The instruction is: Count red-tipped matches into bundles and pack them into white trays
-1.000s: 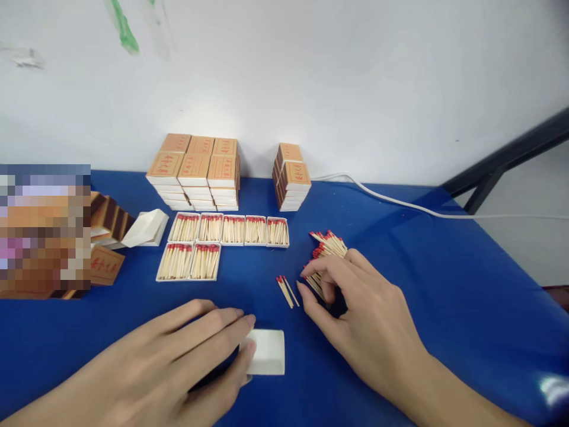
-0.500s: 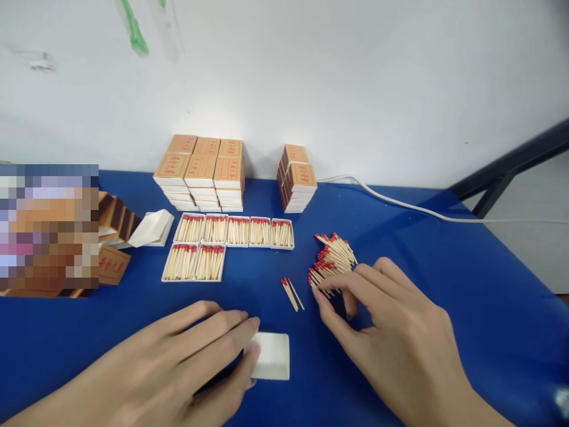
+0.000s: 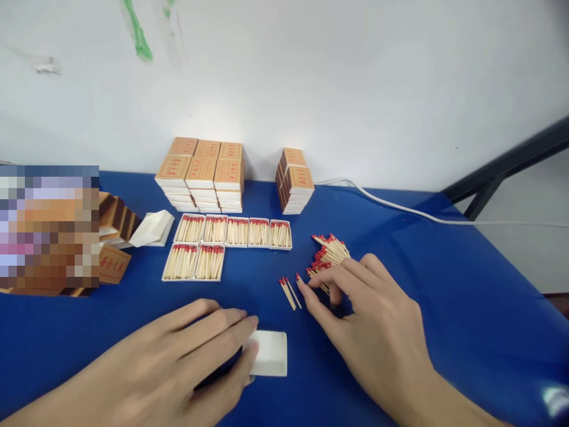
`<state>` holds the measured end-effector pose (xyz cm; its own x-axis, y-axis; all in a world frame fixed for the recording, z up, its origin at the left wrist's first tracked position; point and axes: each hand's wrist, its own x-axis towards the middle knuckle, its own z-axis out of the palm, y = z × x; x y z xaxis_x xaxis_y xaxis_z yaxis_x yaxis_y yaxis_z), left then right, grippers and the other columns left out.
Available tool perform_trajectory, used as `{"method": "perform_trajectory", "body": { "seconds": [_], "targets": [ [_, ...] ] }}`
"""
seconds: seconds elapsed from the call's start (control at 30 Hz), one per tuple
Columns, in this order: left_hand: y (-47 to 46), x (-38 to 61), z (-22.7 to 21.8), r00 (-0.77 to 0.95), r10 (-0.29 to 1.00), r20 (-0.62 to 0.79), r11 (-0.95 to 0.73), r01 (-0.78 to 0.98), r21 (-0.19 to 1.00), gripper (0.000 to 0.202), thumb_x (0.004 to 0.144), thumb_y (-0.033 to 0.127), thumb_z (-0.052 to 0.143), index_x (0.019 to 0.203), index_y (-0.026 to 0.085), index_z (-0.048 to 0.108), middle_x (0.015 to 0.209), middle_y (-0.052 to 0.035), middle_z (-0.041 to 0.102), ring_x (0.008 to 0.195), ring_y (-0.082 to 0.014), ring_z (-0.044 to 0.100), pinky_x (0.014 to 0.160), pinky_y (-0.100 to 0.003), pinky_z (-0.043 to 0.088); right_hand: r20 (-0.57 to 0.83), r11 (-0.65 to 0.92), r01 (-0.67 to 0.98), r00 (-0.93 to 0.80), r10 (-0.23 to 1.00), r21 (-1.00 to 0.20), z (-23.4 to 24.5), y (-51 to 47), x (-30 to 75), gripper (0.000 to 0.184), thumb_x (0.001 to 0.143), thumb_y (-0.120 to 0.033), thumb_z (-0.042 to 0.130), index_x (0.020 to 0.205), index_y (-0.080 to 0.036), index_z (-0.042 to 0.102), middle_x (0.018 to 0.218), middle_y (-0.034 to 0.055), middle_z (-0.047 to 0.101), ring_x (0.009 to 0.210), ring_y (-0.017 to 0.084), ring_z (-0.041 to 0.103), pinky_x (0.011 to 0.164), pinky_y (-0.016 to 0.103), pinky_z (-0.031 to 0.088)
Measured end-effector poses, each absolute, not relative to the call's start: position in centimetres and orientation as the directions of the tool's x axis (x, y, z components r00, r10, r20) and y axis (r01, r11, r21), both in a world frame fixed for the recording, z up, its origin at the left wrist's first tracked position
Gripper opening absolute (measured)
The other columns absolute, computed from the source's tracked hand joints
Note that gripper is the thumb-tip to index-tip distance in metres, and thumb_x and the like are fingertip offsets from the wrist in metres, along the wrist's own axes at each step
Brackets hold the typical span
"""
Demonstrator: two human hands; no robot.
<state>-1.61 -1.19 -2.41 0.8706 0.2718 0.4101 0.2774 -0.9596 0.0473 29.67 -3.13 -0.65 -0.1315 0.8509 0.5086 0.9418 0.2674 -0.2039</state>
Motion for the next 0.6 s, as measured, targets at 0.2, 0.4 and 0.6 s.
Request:
{"method": "perform_trajectory", "body": {
  "seconds": [0.2, 0.4, 0.6],
  "targets": [
    [-0.9, -1.6, -1.8, 0.873, 0.263, 0.411, -0.960, 0.280, 0.020, 0.038, 0.115, 0.016, 0.056, 0.138, 0.017, 0.086, 0.149, -0.0113, 0.080, 0.144, -0.0279, 0.064, 0.154, -0.045, 0.012, 0.495, 0.329, 0.910, -0.170, 0.852, -0.253, -0.7, -2.9, 29.0, 0.026, 0.117, -0.029, 0.075, 0.092, -0.025, 0.076, 0.079, 0.0011, 0.070, 0.081, 0.022, 0.063, 0.060, 0.031, 0.049],
    [-0.6, -1.6, -1.3, 0.879, 0.252, 0.404, -0.962, 0.274, 0.004, 0.037, 0.116, 0.016, 0.056, 0.139, 0.016, 0.085, 0.149, -0.0125, 0.081, 0.145, -0.0294, 0.063, 0.153, -0.048, 0.014, 0.462, 0.324, 0.892, -0.154, 0.874, -0.316, -0.1, -3.0, 29.6, 0.021, 0.117, -0.026, 0.074, 0.097, -0.026, 0.078, 0.078, -0.0001, 0.069, 0.082, 0.022, 0.064, 0.065, 0.032, 0.051],
    [-0.1, -0.6, 0.2, 0.846, 0.249, 0.471, -0.954, 0.299, -0.034, 0.037, 0.125, 0.018, 0.048, 0.124, 0.021, 0.085, 0.132, -0.0056, 0.088, 0.126, -0.0235, 0.073, 0.128, -0.040, 0.047, 0.513, 0.271, 0.944, -0.141, 0.847, -0.188, 0.0, -3.1, 31.2, 0.021, 0.116, -0.029, 0.072, 0.096, -0.026, 0.078, 0.076, -0.0002, 0.067, 0.076, 0.021, 0.060, 0.056, 0.031, 0.042]
  ]
}}
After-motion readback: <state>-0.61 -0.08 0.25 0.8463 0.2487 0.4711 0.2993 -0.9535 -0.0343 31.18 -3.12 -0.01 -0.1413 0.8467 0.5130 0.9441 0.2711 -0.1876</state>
